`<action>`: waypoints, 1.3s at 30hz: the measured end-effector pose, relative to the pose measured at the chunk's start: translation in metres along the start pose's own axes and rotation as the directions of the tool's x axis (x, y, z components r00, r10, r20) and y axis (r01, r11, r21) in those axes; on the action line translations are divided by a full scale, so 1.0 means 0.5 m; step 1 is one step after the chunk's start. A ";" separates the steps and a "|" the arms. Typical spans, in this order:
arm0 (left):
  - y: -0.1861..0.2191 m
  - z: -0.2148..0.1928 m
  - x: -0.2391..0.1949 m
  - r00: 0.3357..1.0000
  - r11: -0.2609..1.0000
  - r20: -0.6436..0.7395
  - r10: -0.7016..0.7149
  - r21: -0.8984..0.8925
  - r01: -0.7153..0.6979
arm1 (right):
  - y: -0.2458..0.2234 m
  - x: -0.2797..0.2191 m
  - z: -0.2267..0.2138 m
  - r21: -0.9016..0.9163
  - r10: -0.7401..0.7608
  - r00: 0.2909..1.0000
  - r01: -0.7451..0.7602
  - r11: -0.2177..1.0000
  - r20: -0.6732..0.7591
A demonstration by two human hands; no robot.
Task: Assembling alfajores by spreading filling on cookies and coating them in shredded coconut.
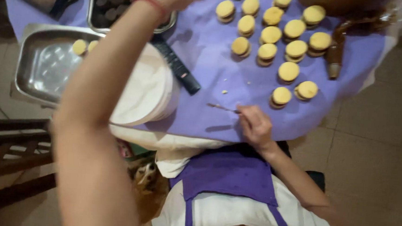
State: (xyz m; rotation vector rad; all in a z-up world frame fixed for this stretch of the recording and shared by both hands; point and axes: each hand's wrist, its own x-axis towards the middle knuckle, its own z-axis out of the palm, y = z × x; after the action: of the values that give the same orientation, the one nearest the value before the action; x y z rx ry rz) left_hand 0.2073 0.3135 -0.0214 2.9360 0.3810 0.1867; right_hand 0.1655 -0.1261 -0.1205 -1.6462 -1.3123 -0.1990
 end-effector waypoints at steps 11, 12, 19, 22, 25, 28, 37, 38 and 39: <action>0.008 0.149 0.167 0.875 0.954 0.459 -0.154 -0.163 0.253 | 0.020 0.010 -0.031 0.319 -0.046 0.999 0.043 0.947 0.001; 0.003 0.155 0.164 0.881 0.933 0.453 -0.133 -0.242 0.266 | 0.023 0.008 -0.035 0.333 -0.052 0.999 0.047 0.942 0.007; 0.049 0.105 0.136 0.833 0.849 0.534 -0.146 -0.365 0.383 | 0.029 0.009 -0.049 0.420 -0.073 0.995 0.095 0.903 -0.069; 0.079 0.092 0.126 0.808 0.844 0.576 -0.127 -0.365 0.393 | 0.032 0.007 -0.043 0.425 -0.069 0.997 0.080 0.902 -0.042; 0.072 0.122 0.123 0.816 0.836 0.569 -0.100 -0.396 0.379 | 0.026 0.013 -0.045 0.408 -0.062 0.996 0.084 0.909 -0.067; 0.050 0.137 0.120 0.848 0.857 0.520 -0.102 -0.386 0.340 | 0.028 0.006 -0.038 0.402 -0.045 0.997 0.069 0.913 -0.068; 0.262 -0.037 -0.090 0.974 0.666 -0.127 0.186 -0.713 -0.220 | 0.041 0.048 -0.077 0.654 0.515 0.854 -0.430 0.623 0.072; 0.314 -0.056 -0.139 0.972 0.666 -0.132 0.194 -0.710 -0.229 | 0.039 0.066 -0.091 0.653 0.512 0.856 -0.423 0.627 0.063; 0.365 -0.073 -0.188 0.986 0.549 -0.091 0.137 -0.822 -0.152 | 0.039 0.083 -0.105 0.695 0.461 0.887 -0.337 0.635 0.010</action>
State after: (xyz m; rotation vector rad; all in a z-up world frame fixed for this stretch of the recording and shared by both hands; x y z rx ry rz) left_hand 0.1559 0.1209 0.0391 1.9959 0.0068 0.3107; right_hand 0.2200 -0.1371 -0.0784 -1.1868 -0.7079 0.3823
